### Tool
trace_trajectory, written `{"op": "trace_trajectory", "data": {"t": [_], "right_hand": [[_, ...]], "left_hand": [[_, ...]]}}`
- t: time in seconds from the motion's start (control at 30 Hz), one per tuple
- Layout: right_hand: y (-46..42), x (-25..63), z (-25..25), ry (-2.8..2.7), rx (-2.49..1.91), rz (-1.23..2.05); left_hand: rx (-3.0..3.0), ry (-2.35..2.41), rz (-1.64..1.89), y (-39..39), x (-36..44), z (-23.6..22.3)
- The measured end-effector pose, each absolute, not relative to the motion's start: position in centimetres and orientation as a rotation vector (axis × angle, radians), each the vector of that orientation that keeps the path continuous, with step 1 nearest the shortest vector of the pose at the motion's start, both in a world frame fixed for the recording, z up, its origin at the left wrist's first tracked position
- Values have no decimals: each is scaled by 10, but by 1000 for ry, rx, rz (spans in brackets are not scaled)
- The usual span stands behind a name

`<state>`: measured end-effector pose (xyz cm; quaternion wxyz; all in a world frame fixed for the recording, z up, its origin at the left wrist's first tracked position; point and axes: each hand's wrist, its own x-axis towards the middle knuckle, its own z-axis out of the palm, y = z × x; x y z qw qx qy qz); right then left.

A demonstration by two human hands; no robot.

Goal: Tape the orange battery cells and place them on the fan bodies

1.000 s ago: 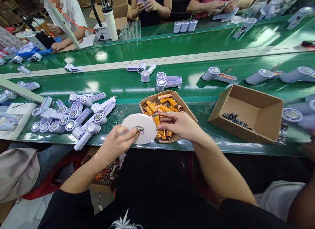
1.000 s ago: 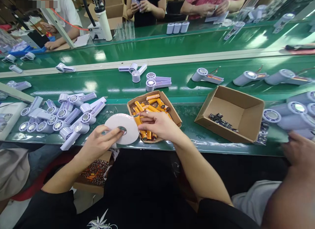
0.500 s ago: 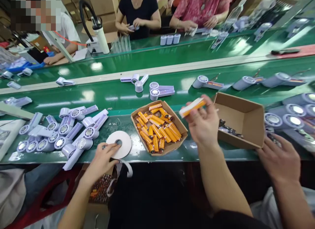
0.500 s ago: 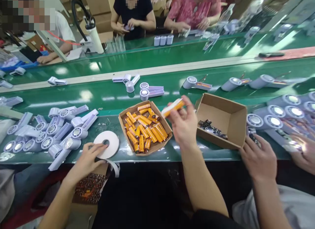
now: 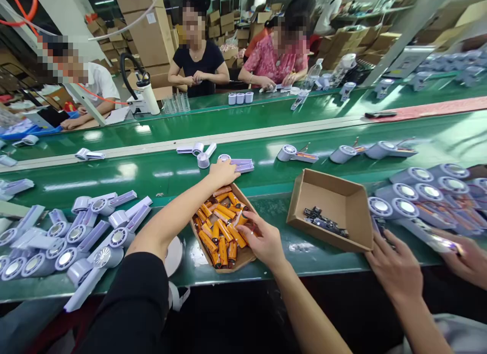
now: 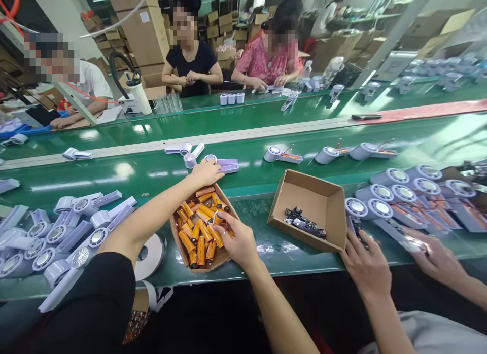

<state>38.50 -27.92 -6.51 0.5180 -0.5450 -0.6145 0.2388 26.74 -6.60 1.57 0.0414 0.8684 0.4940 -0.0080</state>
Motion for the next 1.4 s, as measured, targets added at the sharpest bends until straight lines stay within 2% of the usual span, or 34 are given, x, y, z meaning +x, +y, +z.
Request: {"op": "trace_trajectory", "data": {"t": [0.2,0.4,0.53,0.7,0.87,1.1,1.27,1.4], "right_hand": [[-280,383,-64,-1554,-1277,531],[-282,384,-65,-1547,-1279,514],[-281,383,-67,-1534,-1303,513],[-279,383,-66,-1516,-1313,578],[-263,382,-42,-1427,-1207,784],[-157,318,-5,-1587,-1201,963],[-90,259,-10,-2208,-1474,582],[-79,252,-17,-2359,-1607,408]], "left_hand": [[2710,1470,-243,-51,266,5],[2676,1627,-401,-58,162,23],[2591,1711,-522,-57,100,15],[2581,1670,-482,-47,83,0],[2502,1497,-433,-22,74,8],[2458,1384,-232,-10,62,8],[2452,1487,-87,-12,69,-3],[2414,1550,-15,-9,73,-11]]}}
